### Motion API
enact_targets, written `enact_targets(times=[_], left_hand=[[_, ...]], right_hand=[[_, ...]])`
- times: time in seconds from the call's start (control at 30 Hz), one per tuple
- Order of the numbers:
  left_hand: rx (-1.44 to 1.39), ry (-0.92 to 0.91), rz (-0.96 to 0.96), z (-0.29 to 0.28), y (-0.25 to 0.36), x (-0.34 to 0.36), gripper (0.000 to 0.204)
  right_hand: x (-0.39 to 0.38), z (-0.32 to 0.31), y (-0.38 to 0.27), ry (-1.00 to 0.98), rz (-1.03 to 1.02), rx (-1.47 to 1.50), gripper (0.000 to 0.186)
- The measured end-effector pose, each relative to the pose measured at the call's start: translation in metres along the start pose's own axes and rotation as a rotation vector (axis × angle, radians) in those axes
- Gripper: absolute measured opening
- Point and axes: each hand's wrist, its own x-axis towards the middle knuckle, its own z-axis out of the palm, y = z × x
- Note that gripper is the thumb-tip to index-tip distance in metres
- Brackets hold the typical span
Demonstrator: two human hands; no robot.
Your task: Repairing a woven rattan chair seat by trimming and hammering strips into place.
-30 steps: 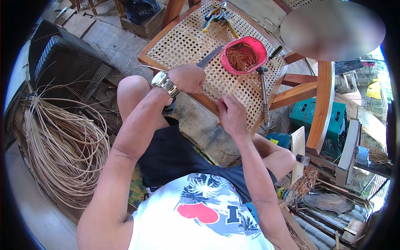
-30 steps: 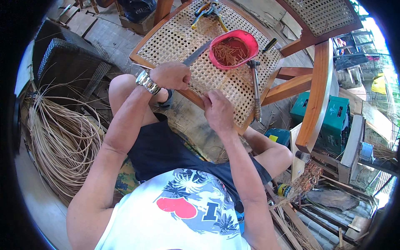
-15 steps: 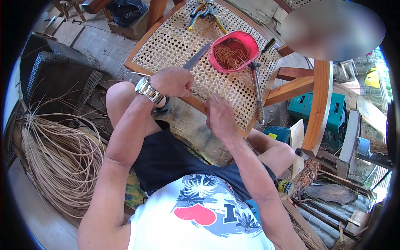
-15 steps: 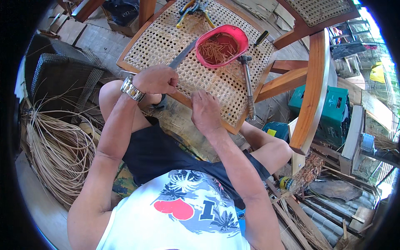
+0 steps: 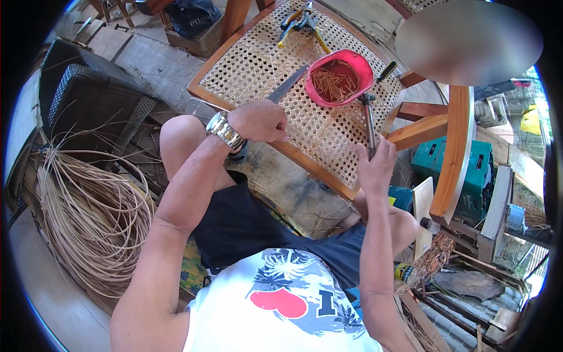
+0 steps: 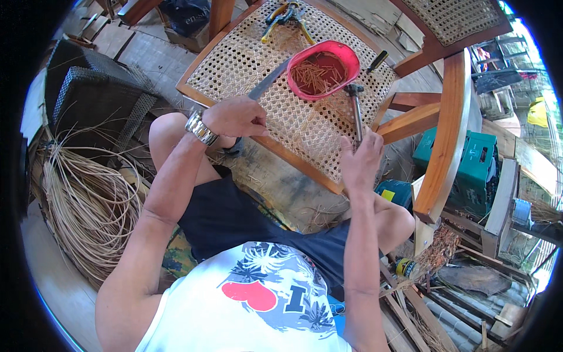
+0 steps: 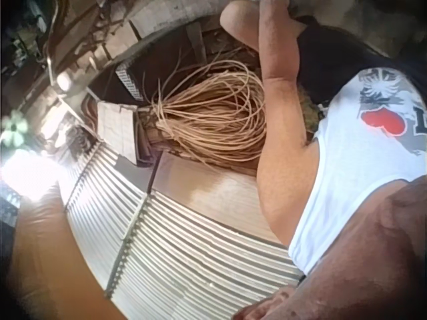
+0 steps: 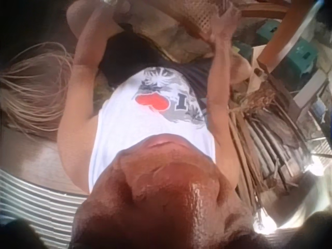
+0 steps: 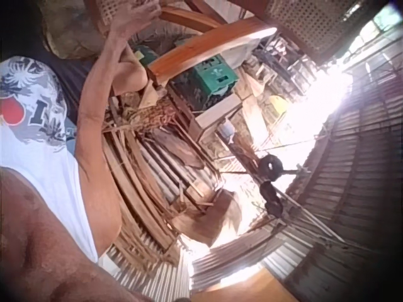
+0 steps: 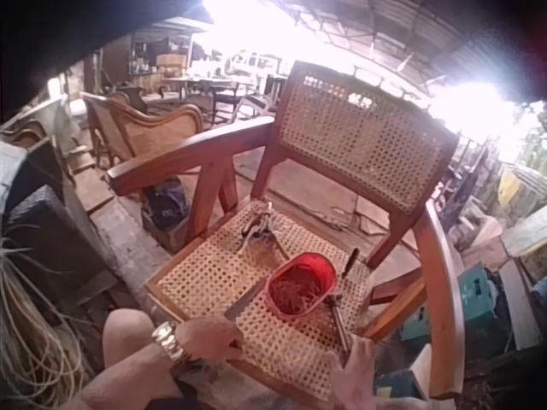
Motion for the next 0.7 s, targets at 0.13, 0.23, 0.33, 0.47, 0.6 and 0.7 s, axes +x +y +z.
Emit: enact_targets(times=[0.13,0.23,0.33,0.47,0.6,0.7], left_hand=[[0.039,-0.056,-0.082,0.002,-0.001,0.009,0.033],[0.074,-0.041,-0.119,0.000,0.002,0.011,0.035],[0.092,-0.029,-0.148,0.000,0.006,0.010,0.036],[0.135,-0.069,-0.230,-0.003,0.011,0.012,0.039],[0.195,-0.119,-0.254,-0.006,0.018,0.017,0.041],[0.215,-0.093,-0.276,-0.006,0.022,0.016,0.042]], right_hand=[[0.006,0.012,0.031,-0.191,0.095,-0.262,0.042],[0.009,0.017,0.030,-0.125,0.137,-0.255,0.036],[0.001,-0.009,0.016,-0.102,0.214,-0.046,0.030],[-0.049,-0.064,-0.023,-0.258,0.183,0.174,0.026],[-0.088,-0.071,-0.057,-0.302,-0.017,0.331,0.044],[-0.092,-0.056,-0.065,-0.326,-0.124,0.340,0.052]])
